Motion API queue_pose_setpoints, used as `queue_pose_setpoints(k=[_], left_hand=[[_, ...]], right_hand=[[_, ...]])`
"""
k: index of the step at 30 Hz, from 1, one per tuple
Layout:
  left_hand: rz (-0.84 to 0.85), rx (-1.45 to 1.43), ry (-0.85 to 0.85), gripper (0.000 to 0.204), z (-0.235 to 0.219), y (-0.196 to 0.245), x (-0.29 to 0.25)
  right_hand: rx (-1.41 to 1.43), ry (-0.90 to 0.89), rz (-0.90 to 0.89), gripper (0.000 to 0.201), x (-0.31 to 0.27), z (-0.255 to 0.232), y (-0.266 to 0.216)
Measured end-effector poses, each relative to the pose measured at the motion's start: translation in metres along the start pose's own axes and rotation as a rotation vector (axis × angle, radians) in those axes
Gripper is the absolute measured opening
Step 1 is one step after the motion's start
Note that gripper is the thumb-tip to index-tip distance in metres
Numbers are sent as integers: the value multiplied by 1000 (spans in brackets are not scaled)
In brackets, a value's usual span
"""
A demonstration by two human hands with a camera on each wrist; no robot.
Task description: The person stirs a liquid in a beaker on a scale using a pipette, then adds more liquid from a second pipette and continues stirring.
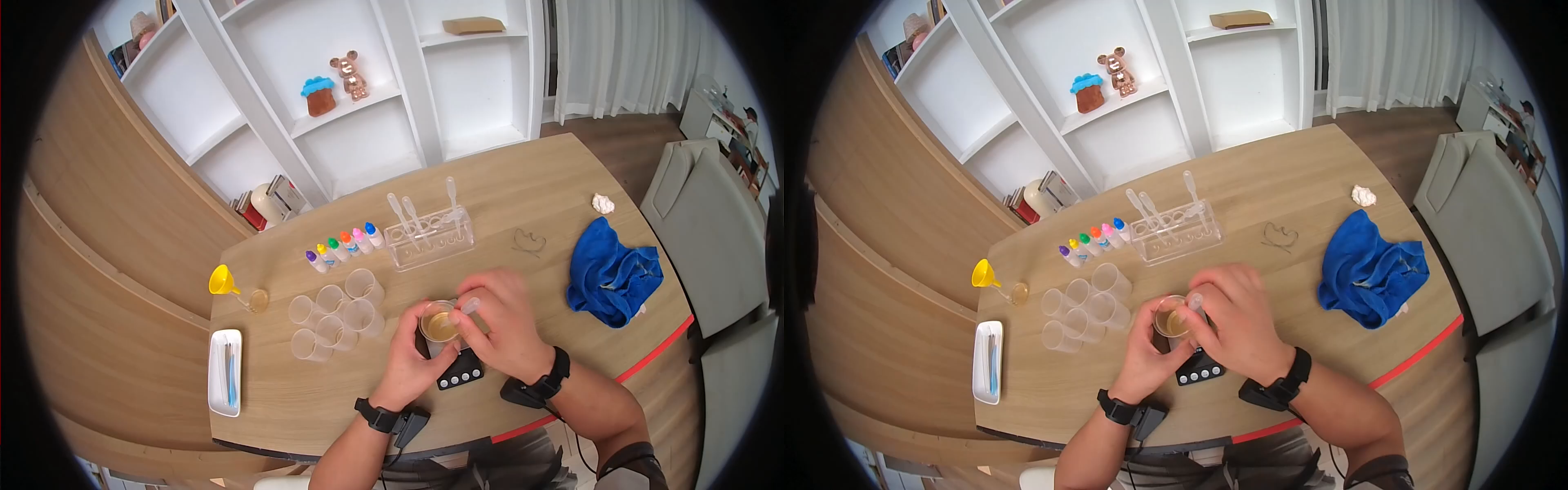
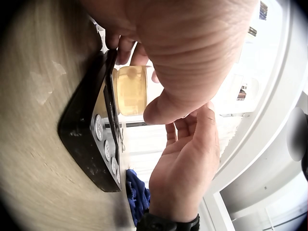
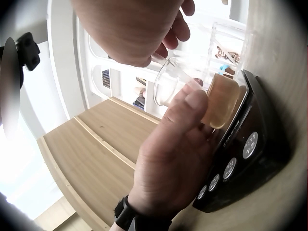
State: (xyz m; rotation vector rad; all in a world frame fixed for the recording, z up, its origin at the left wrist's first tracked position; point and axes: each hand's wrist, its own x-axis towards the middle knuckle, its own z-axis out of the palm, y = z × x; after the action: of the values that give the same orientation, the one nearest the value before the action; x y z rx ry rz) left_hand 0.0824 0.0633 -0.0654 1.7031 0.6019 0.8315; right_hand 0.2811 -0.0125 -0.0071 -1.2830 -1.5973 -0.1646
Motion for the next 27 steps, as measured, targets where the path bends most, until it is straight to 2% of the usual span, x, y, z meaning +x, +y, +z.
queue_pose_setpoints(k=[15,18,23,27], left_hand=[[17,-27,-12,73,1,-1,1],[0,-52,1,71,2,7,1],[-5,-28,-1,70,1,0,0],[8,-69,-9,72,3,-3,0]], right_hand=[[75,-93,-1,18,-2,4,1],[92,-98,17,17,-1,4,0],[-33,-68,-6,18,1,0,2],[17,-64,-14,19,0,5,-1]])
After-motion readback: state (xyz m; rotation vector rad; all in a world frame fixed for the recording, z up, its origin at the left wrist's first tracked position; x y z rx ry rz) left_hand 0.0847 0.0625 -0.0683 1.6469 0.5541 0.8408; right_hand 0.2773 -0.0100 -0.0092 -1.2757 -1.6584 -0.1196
